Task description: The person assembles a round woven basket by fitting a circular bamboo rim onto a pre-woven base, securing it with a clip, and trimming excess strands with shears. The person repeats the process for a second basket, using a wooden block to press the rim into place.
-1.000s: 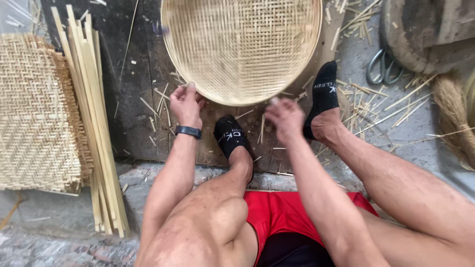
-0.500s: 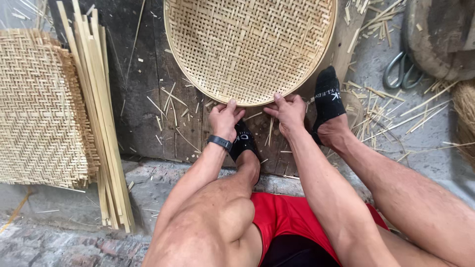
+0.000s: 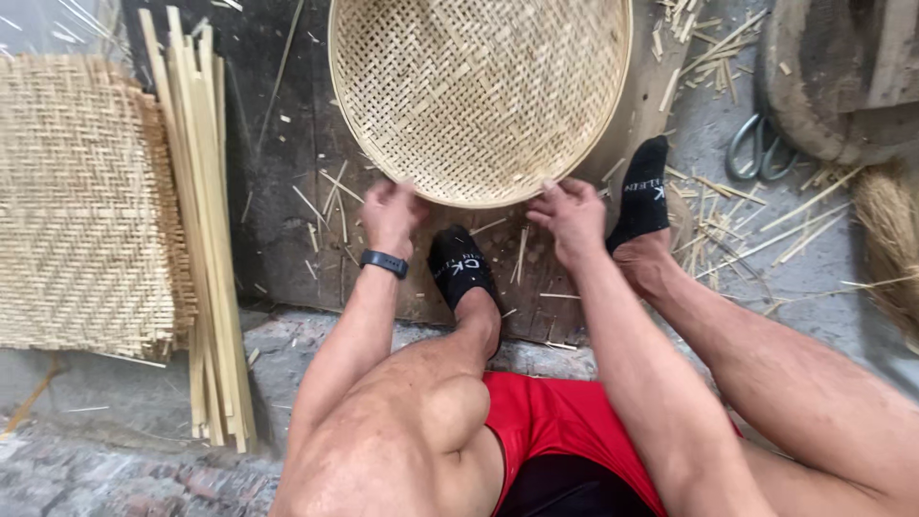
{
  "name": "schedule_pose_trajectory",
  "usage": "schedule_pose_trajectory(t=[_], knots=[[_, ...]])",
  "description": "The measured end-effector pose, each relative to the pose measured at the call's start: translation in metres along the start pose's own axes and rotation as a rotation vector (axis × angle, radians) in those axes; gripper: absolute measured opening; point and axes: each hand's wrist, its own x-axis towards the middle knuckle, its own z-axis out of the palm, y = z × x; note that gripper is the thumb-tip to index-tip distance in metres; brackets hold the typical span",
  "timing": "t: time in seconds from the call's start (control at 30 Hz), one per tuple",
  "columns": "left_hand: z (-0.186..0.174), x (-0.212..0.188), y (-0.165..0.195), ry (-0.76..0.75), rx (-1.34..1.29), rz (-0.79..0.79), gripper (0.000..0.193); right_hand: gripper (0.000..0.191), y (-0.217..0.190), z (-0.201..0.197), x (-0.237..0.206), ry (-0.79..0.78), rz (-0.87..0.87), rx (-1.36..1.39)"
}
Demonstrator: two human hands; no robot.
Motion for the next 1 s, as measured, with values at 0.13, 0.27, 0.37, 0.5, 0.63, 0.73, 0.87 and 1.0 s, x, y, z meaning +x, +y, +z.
schedule_pose_trajectory(t=[0.13,0.27,0.37,0.5,0.63,0.73,0.87,1.0], knots=[[0.007,-0.006,-0.018,-0.127,-0.071,-0.198,0.030,0.037,0.001,-0.005,0.021,-0.047,0.072,-0.029],[0.016,-0.007,-0.029,-0.063,-0.045,-0.190,0.024,0.030,0.006,-0.003,0.032,0.001,0.110,-0.099],[0.018,-0.008,-0.029,-0.087,-0.002,-0.179,0.022,0.027,0.009,-0.004,0.033,-0.017,0.117,-0.091],[0.006,0.005,-0.013,-0.126,0.038,-0.127,0.026,0.034,-0.002,-0.013,0.027,-0.075,0.110,-0.278],[-0.047,0.040,0.040,-0.202,0.480,-0.096,0.028,0.060,-0.033,-0.032,0.024,0.100,-0.388,-0.882],[-0.066,0.063,0.082,-0.265,0.825,-0.160,0.036,0.049,-0.070,-0.030,0.045,0.137,-0.424,-0.961],[-0.044,0.087,0.127,-0.157,1.010,-0.006,0.044,0.042,-0.112,-0.006,0.092,0.149,-0.626,-1.386],[-0.020,0.097,0.137,-0.165,1.135,-0.080,0.035,0.034,-0.113,0.010,0.134,0.128,-0.509,-1.658]])
